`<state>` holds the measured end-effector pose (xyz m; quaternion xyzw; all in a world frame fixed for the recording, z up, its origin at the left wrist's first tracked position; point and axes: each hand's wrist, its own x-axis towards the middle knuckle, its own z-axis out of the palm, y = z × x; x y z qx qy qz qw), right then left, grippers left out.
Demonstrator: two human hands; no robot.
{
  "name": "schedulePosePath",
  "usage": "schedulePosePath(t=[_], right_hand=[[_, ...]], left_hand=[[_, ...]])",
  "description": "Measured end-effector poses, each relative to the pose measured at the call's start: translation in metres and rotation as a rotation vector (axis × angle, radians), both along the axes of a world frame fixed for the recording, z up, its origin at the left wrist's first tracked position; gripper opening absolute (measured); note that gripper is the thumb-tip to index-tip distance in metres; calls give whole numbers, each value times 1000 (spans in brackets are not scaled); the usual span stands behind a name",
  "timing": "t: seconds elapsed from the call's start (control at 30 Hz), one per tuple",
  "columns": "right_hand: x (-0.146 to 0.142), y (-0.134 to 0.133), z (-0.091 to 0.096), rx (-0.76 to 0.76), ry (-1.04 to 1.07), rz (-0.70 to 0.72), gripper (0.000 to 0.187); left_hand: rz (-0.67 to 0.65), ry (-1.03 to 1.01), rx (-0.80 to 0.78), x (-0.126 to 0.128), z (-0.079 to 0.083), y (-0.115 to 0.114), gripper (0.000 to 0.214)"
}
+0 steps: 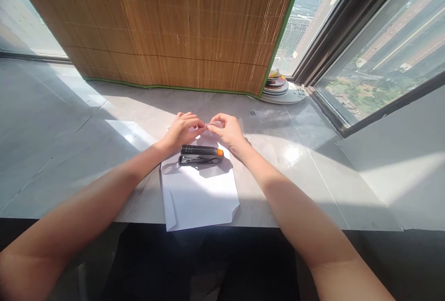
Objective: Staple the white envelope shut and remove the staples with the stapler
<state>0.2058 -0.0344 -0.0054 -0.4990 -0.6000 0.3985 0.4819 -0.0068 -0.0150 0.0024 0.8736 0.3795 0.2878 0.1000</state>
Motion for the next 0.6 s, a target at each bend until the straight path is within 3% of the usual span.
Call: schedulePosePath(t=[0.1, 0.2, 0.33, 0.47, 0.6], right_hand=[[0, 0, -1, -21, 2, -12, 32], [0, -1, -2, 8, -11, -27, 29], [5, -1, -1, 64, -96, -85, 23], [12, 1, 1, 113, -229, -114, 21], [17, 3, -2, 113, -248, -78, 21]], left_hand=[[9, -38, -2, 0, 2, -1, 21], [116, -123, 26, -6, 5, 4, 17], [436, -254, 9, -35, 8, 27, 15], [763, -306, -147, -79, 8, 50, 12], [957, -269, -204, -125, 10, 56, 10]])
